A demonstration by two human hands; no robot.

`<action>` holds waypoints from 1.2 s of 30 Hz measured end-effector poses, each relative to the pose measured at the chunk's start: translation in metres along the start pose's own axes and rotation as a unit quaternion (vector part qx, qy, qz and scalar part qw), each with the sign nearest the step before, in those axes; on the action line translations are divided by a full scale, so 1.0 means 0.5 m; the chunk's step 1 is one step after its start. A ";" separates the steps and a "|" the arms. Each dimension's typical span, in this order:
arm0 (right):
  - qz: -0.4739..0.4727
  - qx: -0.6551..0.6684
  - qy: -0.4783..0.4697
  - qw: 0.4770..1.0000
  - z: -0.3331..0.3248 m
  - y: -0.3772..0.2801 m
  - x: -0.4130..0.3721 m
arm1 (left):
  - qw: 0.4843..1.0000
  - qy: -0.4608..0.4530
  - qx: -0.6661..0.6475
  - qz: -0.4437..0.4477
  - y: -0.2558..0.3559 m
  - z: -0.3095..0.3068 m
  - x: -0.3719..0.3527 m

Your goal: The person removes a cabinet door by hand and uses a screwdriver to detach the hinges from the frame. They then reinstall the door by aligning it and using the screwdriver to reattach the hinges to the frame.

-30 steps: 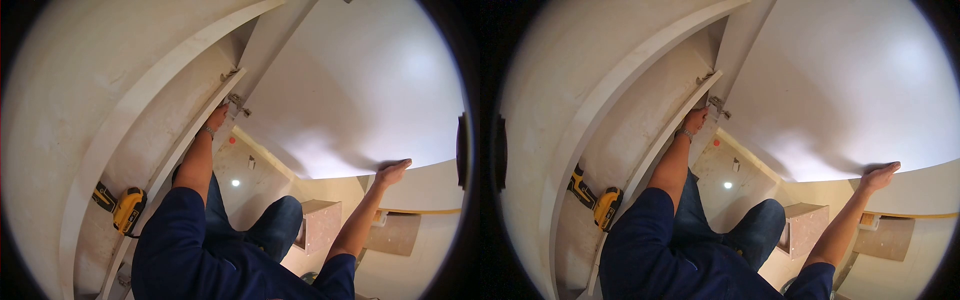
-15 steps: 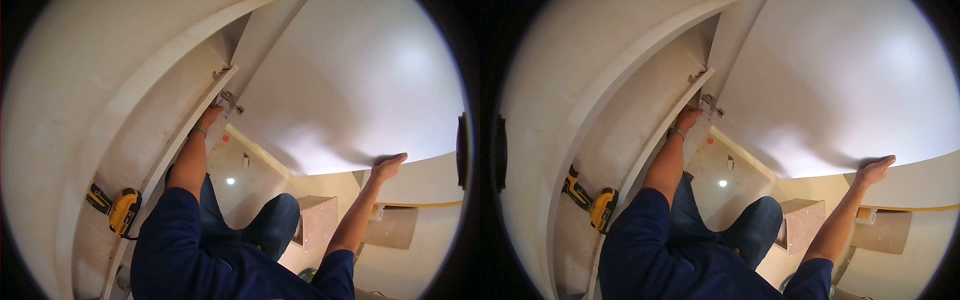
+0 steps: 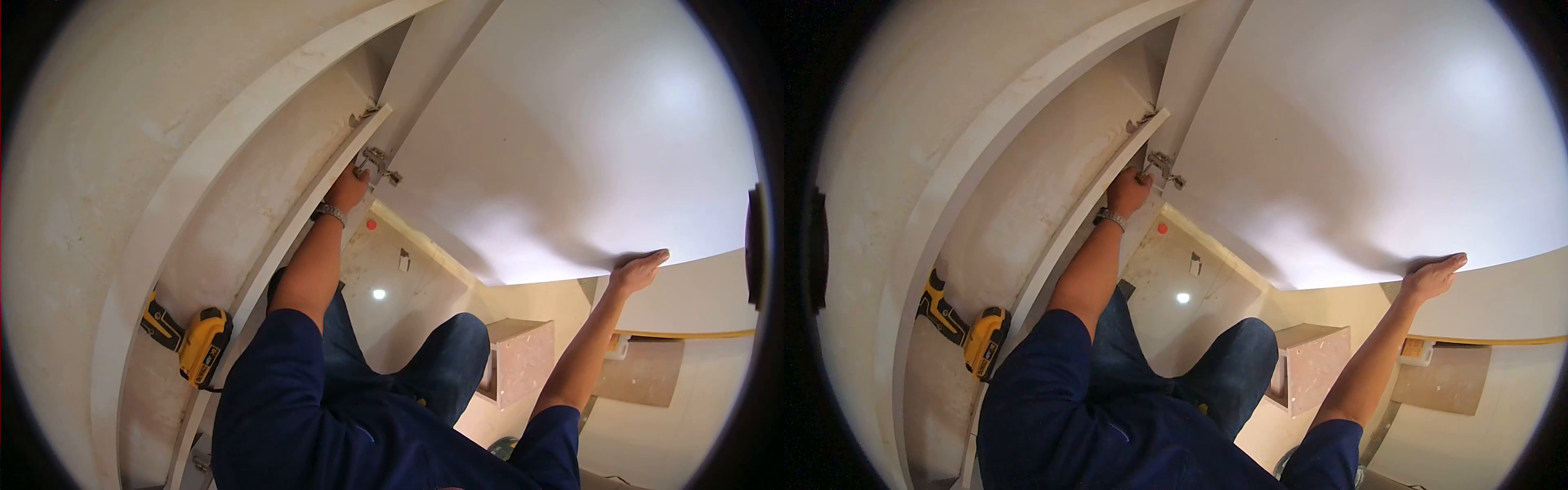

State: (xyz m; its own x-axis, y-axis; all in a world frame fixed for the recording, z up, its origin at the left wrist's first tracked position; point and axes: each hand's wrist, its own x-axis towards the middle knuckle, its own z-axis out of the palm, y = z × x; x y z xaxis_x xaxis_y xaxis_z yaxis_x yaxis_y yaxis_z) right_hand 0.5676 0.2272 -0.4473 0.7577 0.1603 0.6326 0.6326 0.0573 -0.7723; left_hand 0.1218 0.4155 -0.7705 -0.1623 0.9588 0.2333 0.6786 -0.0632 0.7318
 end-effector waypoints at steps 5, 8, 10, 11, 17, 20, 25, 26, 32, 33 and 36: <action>-0.020 -0.007 0.012 1.000 0.001 0.008 0.004 | 0.997 0.009 0.070 0.026 0.005 0.006 0.005; 0.000 -0.002 0.014 1.000 0.004 -0.009 -0.006 | 0.999 -0.025 0.043 0.010 -0.009 0.014 0.019; 0.019 0.009 0.016 1.000 0.004 -0.015 -0.009 | 0.998 -0.050 0.022 -0.013 -0.014 0.020 0.022; 0.025 0.018 0.017 0.999 0.005 -0.014 -0.009 | 0.998 -0.057 0.021 -0.027 -0.017 0.027 0.025; -0.008 -0.014 0.015 1.000 0.001 0.006 0.005 | 0.985 -0.123 -0.067 -0.097 -0.008 0.005 0.033; -0.016 -0.031 0.020 0.999 0.002 0.000 -0.002 | 0.979 -0.138 -0.108 -0.100 -0.010 -0.002 0.032; 0.026 -0.004 0.013 1.000 0.007 -0.017 -0.008 | 0.932 -0.186 -0.253 -0.180 -0.024 0.005 0.035; 0.020 -0.007 0.013 1.000 0.007 -0.015 -0.007 | 0.886 -0.241 -0.320 -0.234 -0.030 -0.004 0.042; 0.073 0.039 0.015 0.996 0.007 -0.017 -0.007 | 0.820 -0.281 -0.391 -0.309 -0.013 -0.018 0.043; 0.067 0.039 0.016 0.997 0.006 -0.012 -0.004 | 0.818 -0.282 -0.393 -0.313 -0.017 -0.012 0.046; 0.016 0.010 0.021 1.000 0.003 0.002 0.001 | 0.824 -0.270 -0.387 -0.314 -0.019 -0.008 0.044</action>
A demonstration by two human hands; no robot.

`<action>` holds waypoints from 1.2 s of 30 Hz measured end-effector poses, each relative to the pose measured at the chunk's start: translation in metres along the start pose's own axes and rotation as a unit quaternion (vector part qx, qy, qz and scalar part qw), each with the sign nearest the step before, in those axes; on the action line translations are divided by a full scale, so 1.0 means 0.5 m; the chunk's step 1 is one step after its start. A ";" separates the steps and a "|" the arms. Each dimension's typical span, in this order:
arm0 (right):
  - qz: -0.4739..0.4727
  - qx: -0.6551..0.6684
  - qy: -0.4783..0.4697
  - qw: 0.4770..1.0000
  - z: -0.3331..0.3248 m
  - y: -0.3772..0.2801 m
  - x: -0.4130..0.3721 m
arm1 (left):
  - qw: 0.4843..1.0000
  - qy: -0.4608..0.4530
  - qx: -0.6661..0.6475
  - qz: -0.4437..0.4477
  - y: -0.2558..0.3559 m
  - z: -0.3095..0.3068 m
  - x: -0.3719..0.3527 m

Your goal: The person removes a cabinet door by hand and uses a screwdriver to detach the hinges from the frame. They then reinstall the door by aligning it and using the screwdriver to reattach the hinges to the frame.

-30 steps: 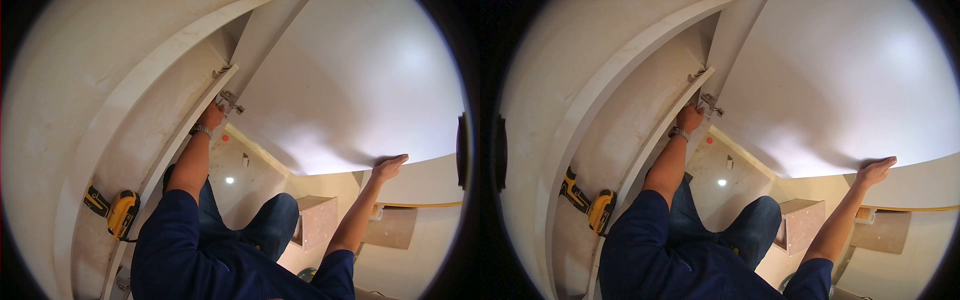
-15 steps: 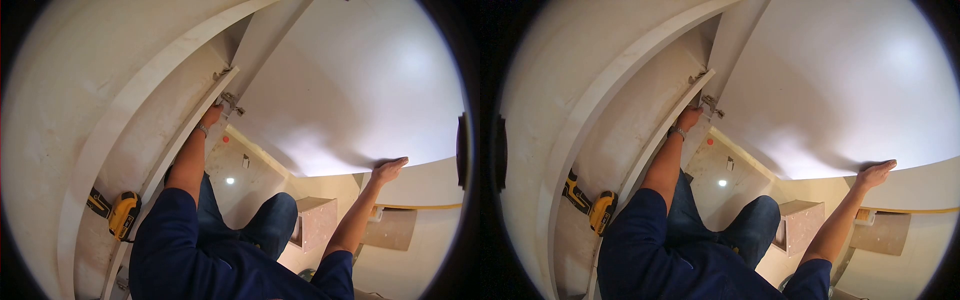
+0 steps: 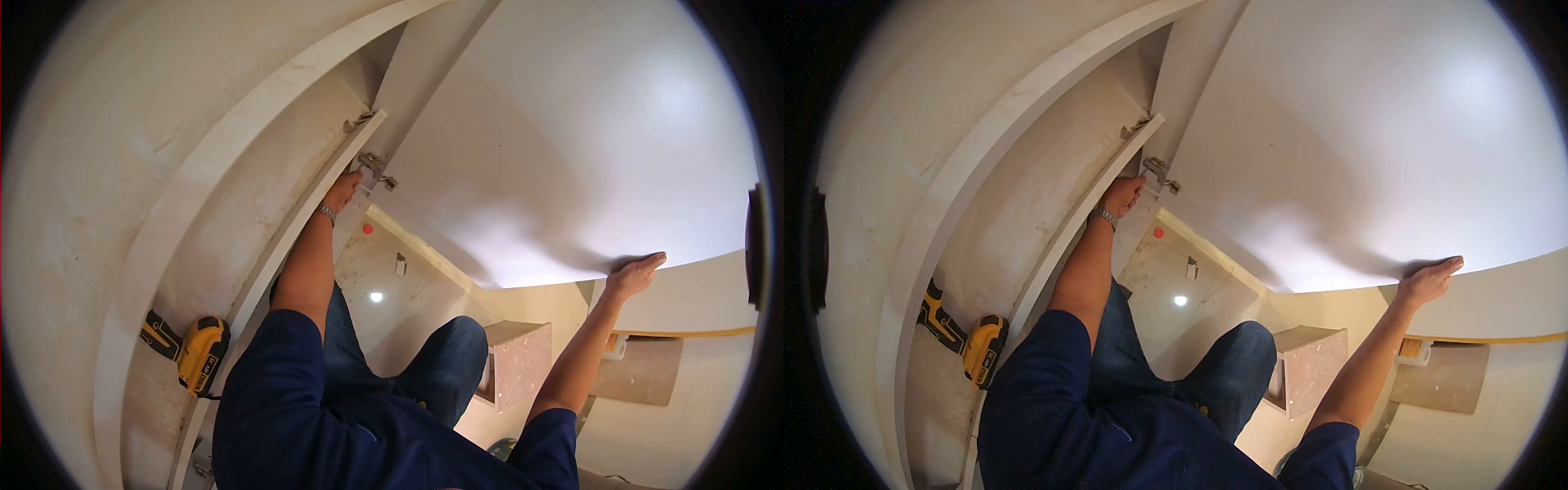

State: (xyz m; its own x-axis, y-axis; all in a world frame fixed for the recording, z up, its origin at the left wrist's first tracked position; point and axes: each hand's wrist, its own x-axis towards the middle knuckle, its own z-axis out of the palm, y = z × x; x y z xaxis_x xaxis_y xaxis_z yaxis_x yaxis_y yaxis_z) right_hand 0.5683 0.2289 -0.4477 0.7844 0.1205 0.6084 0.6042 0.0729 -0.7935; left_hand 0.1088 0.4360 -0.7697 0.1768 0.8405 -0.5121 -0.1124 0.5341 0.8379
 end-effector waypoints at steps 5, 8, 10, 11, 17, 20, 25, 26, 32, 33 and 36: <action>0.005 -0.011 -0.005 1.000 -0.006 0.008 0.006 | 0.999 0.013 0.024 0.018 0.004 0.001 -0.019; 0.022 -0.016 -0.019 0.999 -0.008 0.009 0.008 | 0.993 0.046 0.089 0.054 0.021 0.003 -0.041; 0.017 -0.034 -0.027 0.999 -0.013 0.019 0.015 | 0.984 0.078 0.144 0.064 0.027 0.009 -0.053; 0.002 -0.054 -0.026 0.998 -0.014 0.013 0.010 | 0.977 0.097 0.176 0.066 0.027 0.011 -0.059; -0.028 -0.013 -0.041 0.999 -0.012 0.012 0.013 | 0.895 0.145 0.405 0.120 0.003 0.028 -0.058; -0.018 0.001 -0.025 1.000 -0.005 0.018 0.017 | 0.876 0.116 0.459 0.093 0.044 0.062 -0.120; -0.010 0.027 -0.042 0.999 -0.012 0.000 0.008 | 0.878 0.104 0.458 0.094 0.056 0.087 -0.159; -0.014 0.033 -0.058 0.998 -0.018 0.014 0.014 | 0.878 0.105 0.456 0.102 0.061 0.092 -0.172; 0.051 0.052 -0.169 0.983 -0.085 0.009 0.015 | 0.917 0.070 0.378 0.110 0.031 0.104 -0.317; 0.082 0.062 -0.214 0.971 -0.101 0.011 0.021 | 0.924 0.072 0.363 0.100 0.018 0.105 -0.349; 0.167 0.078 -0.334 0.924 -0.153 -0.020 0.060 | 0.926 0.099 0.347 0.108 -0.025 0.107 -0.453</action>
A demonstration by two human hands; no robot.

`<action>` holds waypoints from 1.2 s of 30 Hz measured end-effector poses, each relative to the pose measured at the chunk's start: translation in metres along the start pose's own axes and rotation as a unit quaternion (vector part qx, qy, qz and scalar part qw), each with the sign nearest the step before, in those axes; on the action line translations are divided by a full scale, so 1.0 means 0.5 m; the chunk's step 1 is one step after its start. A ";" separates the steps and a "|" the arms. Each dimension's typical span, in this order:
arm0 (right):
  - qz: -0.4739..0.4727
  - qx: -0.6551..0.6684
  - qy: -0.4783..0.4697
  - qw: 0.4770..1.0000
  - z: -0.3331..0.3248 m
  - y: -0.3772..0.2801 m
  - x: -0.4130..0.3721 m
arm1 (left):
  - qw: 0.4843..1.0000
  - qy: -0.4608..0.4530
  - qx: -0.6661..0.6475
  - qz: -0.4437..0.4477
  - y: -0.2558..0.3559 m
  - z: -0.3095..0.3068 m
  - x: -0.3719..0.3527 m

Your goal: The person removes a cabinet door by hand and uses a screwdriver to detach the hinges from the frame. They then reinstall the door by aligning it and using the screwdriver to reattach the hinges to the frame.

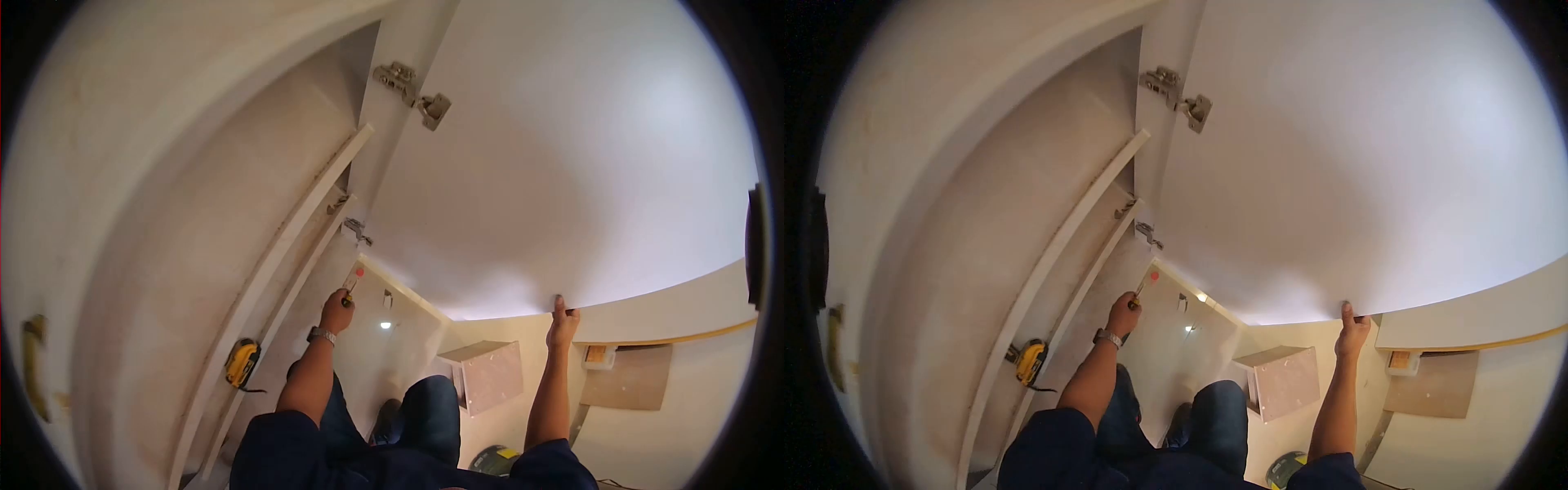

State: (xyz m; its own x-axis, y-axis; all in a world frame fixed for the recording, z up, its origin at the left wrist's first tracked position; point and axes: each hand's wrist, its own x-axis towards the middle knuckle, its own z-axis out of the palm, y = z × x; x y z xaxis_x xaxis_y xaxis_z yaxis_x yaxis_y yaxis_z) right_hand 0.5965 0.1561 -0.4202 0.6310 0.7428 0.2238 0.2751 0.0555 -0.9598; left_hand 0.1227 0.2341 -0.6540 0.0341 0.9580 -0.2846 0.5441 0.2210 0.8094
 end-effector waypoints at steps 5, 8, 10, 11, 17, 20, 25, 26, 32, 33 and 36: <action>0.055 0.032 -0.084 0.994 -0.072 -0.116 0.006 | 1.000 0.000 -0.008 -0.014 0.046 -0.033 -0.187; 0.048 0.029 -0.097 0.994 -0.113 -0.183 0.025 | 0.997 -0.065 0.035 -0.021 0.038 -0.045 -0.301; 0.069 0.040 -0.104 0.991 -0.115 -0.237 0.032 | 0.998 -0.049 0.042 -0.001 0.078 -0.078 -0.384; 0.077 0.045 -0.106 0.990 -0.120 -0.263 0.037 | 0.998 -0.040 0.044 0.011 0.108 -0.091 -0.420; 0.122 -0.016 -0.141 0.982 -0.104 -0.347 0.040 | 0.998 -0.051 0.010 -0.019 0.298 -0.166 -0.477; 0.076 -0.068 -0.159 0.982 -0.087 -0.380 0.043 | 0.999 -0.014 -0.004 0.035 0.430 -0.227 -0.493; 0.067 -0.191 -0.178 0.963 -0.091 -0.429 -0.025 | 0.999 -0.030 0.020 0.007 0.581 -0.333 -0.586; 0.071 -0.202 -0.178 0.960 -0.093 -0.401 -0.029 | 0.999 -0.051 0.016 -0.001 0.623 -0.359 -0.600; 0.068 -0.231 -0.231 0.943 -0.100 -0.512 -0.153 | 0.987 -0.149 -0.040 -0.053 0.732 -0.403 -0.710; 0.048 -0.235 -0.231 0.943 -0.098 -0.518 -0.174 | 0.985 -0.150 -0.062 -0.051 0.735 -0.397 -0.721; 0.057 -0.267 -0.259 0.926 -0.070 -0.494 -0.260 | 0.977 -0.150 -0.135 -0.075 0.748 -0.387 -0.773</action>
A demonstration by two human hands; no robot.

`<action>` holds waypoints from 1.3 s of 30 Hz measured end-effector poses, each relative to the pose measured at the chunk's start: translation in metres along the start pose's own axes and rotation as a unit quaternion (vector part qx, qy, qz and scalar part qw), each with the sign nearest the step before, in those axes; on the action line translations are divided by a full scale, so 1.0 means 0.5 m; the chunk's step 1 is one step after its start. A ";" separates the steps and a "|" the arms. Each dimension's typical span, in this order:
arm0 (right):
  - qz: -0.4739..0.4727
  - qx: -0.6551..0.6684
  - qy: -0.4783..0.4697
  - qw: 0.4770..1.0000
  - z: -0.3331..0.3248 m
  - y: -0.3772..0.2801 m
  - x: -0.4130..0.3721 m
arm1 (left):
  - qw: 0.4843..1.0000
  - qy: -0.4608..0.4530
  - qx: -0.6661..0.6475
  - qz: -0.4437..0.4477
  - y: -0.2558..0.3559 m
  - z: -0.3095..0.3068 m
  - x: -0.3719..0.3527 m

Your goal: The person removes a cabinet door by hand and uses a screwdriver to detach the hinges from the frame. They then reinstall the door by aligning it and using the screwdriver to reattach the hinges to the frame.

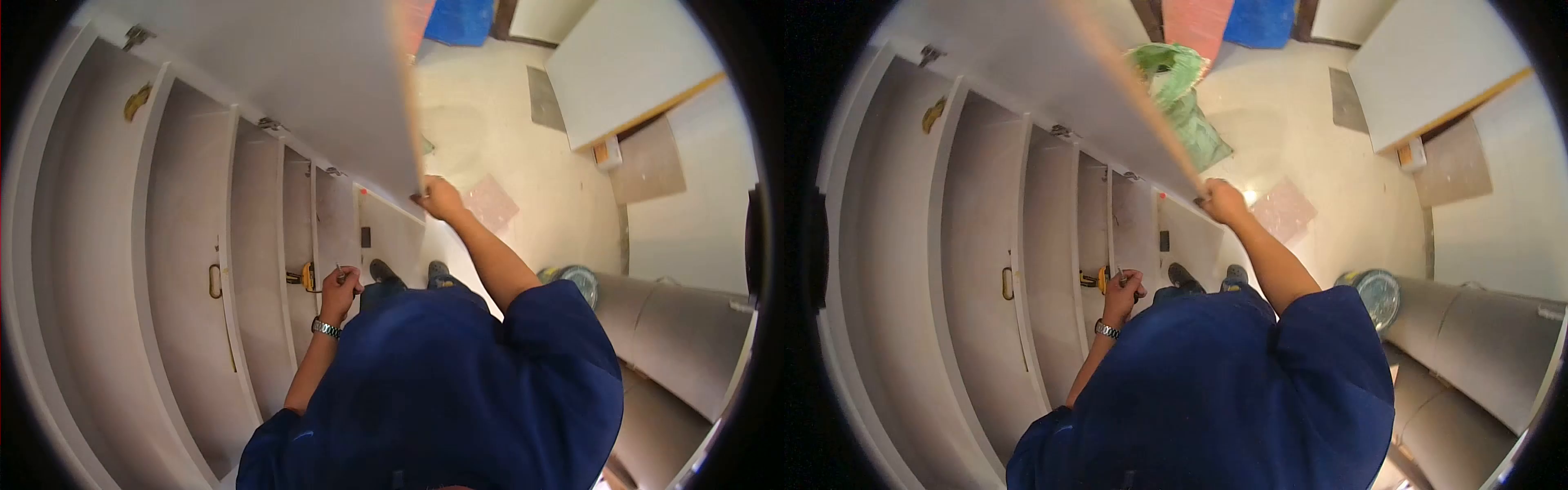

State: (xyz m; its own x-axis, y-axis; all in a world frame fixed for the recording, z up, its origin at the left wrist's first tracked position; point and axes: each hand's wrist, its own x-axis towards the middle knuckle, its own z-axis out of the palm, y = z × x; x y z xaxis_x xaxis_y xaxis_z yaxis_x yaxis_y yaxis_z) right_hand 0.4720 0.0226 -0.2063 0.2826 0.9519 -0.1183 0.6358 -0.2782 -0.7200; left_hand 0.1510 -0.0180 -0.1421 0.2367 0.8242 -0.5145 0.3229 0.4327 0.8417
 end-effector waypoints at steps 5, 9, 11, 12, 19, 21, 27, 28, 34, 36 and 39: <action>-0.069 -0.023 -0.050 0.996 0.116 -0.069 -0.116 | 0.997 0.017 -0.077 -0.025 -0.047 -0.001 -0.012; -0.149 0.011 -0.207 0.967 0.162 -0.138 -0.173 | 0.995 0.043 -0.084 -0.008 -0.027 -0.002 -0.031; -0.167 0.033 -0.279 0.945 0.168 -0.169 -0.191 | 0.988 0.053 -0.145 0.004 -0.024 -0.006 -0.040; -0.177 0.042 -0.314 0.932 0.165 -0.181 -0.194 | 0.983 0.058 -0.176 0.011 -0.021 -0.006 -0.042; -0.232 0.000 -0.365 0.902 0.229 -0.209 -0.176 | 0.980 0.128 -0.136 0.063 -0.030 -0.033 -0.041; -0.236 -0.010 -0.381 0.894 0.244 -0.227 -0.169 | 0.979 0.150 -0.112 0.080 -0.043 -0.046 -0.028; -0.215 -0.035 -0.444 0.869 0.291 -0.303 -0.152 | 0.972 0.194 -0.099 0.088 -0.042 -0.107 -0.006; -0.223 -0.032 -0.444 0.867 0.309 -0.305 -0.151 | 0.971 0.203 -0.096 0.083 -0.045 -0.120 -0.004; -0.223 -0.022 -0.459 0.860 0.357 -0.353 -0.135 | 0.963 0.246 -0.089 0.061 -0.059 -0.185 0.013; -0.213 -0.024 -0.466 0.858 0.361 -0.371 -0.131 | 0.965 0.245 -0.059 0.072 -0.073 -0.209 0.020; -0.217 -0.015 -0.478 0.851 0.381 -0.380 -0.117 | 0.960 0.259 -0.069 0.078 -0.082 -0.235 0.030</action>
State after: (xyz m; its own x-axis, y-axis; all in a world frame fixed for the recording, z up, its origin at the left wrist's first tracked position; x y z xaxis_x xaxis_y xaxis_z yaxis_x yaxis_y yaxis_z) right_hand 0.1978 0.0441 -0.1931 -0.6883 0.6309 -0.3580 0.5529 0.1368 -0.8219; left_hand 0.0334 0.0196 -0.1651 -0.2270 0.9386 -0.2598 0.1869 0.3038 0.9342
